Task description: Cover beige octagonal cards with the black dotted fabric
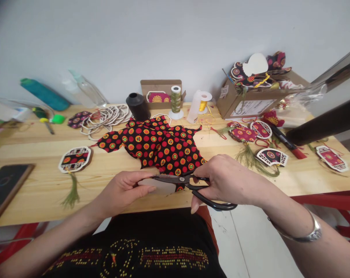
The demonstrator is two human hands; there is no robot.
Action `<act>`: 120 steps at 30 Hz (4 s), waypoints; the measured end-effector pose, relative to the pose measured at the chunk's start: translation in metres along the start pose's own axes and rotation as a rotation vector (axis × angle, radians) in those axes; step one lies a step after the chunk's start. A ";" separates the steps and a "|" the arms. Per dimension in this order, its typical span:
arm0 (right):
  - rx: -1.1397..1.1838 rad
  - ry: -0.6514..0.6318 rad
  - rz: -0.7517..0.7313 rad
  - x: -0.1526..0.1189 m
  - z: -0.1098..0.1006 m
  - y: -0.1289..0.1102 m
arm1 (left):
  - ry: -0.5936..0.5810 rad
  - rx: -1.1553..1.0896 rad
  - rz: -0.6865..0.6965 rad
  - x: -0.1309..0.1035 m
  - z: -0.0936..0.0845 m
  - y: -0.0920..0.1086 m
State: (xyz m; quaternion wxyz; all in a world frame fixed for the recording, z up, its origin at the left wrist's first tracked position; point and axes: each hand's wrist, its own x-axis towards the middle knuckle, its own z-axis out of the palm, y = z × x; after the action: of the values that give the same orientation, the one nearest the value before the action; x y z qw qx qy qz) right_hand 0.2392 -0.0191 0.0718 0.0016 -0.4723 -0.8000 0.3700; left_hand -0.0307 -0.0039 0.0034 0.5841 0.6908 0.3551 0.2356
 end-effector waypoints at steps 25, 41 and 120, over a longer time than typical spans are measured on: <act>0.015 0.030 -0.029 -0.002 0.001 -0.006 | -0.028 -0.034 -0.058 -0.001 0.000 0.002; -0.099 0.074 -0.045 -0.001 0.002 -0.007 | -0.067 -0.081 -0.120 -0.002 0.002 0.001; 0.506 0.771 -0.297 0.066 0.062 -0.034 | 0.310 -0.621 -0.053 -0.004 0.001 -0.017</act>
State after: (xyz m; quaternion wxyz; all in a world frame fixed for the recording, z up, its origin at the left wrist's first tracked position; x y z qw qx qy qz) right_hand 0.1548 -0.0154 0.0239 0.4655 -0.4408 -0.6848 0.3466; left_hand -0.0361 -0.0063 -0.0130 0.7116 0.4265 0.3688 0.4192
